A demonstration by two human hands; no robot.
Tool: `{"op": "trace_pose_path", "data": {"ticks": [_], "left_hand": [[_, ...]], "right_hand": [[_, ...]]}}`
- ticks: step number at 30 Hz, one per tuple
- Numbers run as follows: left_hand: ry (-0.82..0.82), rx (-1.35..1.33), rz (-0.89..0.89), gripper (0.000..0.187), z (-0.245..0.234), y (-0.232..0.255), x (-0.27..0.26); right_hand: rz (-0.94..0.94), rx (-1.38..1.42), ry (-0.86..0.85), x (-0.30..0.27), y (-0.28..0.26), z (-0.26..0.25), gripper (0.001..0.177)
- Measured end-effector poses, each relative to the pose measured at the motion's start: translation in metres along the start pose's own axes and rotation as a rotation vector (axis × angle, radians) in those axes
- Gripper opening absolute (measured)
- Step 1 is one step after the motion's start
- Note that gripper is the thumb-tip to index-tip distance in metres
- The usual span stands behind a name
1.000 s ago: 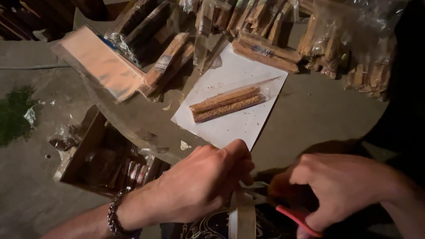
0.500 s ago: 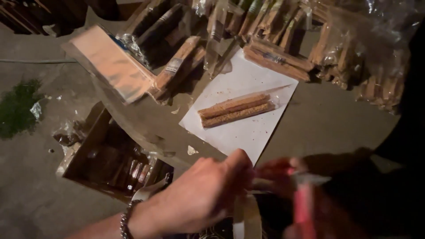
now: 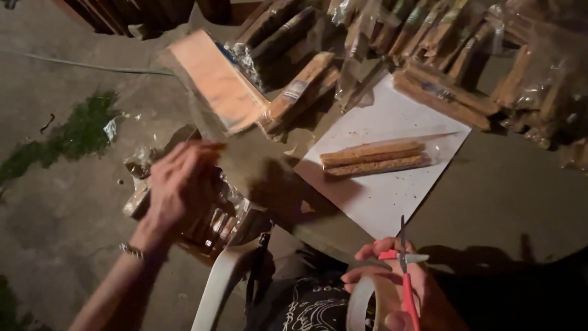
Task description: The person places wood sticks into plastic bags, seals them with tape, and cuts the tape using scissors.
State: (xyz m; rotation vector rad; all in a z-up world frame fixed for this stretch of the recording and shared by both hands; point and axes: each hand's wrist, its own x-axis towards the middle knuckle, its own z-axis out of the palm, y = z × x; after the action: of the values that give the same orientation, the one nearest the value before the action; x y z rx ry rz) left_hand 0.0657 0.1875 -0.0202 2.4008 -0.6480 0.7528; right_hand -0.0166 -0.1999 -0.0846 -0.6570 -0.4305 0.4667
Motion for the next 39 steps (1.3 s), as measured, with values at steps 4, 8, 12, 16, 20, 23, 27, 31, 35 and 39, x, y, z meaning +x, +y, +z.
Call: {"op": "trace_pose_path", "data": {"ticks": [4, 8, 12, 16, 20, 23, 27, 31, 35, 39], "left_hand": [[-0.051, 0.190, 0.144, 0.017, 0.007, -0.047, -0.011], [-0.076, 0.193, 0.251, 0.017, 0.021, -0.050, -0.015], [-0.272, 0.144, 0.214, 0.023, 0.014, -0.050, -0.016], [-0.472, 0.273, 0.170, 0.042, 0.003, -0.053, -0.012], [-0.595, 0.262, 0.128, 0.048, -0.015, -0.032, 0.007], [-0.593, 0.213, 0.017, 0.062, -0.021, -0.014, 0.017], [-0.246, -0.529, -0.664, 0.051, -0.019, 0.055, 0.037], [-0.841, -0.744, -0.639, 0.072, -0.005, 0.142, 0.030], [-0.635, -1.098, 0.266, 0.048, 0.059, 0.183, 0.036], [-0.782, -0.976, 0.210, 0.019, 0.060, 0.207, 0.091]], "right_hand": [[0.147, -0.112, 0.062, 0.010, -0.022, 0.021, 0.091], [0.128, -0.129, 0.132, 0.009, -0.015, 0.023, 0.093], [-0.008, -0.151, 0.054, 0.005, 0.001, 0.009, 0.093], [-0.137, -0.121, -0.024, 0.008, 0.012, 0.004, 0.092], [-0.481, -0.211, 0.005, 0.005, 0.023, 0.016, 0.070], [0.044, -0.311, 0.135, 0.001, -0.020, 0.038, 0.096], [-0.346, -0.328, 0.098, -0.002, 0.010, 0.030, 0.088], [-0.753, -0.447, 0.235, -0.006, 0.041, 0.012, 0.083], [-0.181, -0.423, 0.281, -0.018, -0.024, 0.020, 0.094], [-0.432, -0.292, 0.433, -0.027, -0.070, 0.017, 0.053]]}}
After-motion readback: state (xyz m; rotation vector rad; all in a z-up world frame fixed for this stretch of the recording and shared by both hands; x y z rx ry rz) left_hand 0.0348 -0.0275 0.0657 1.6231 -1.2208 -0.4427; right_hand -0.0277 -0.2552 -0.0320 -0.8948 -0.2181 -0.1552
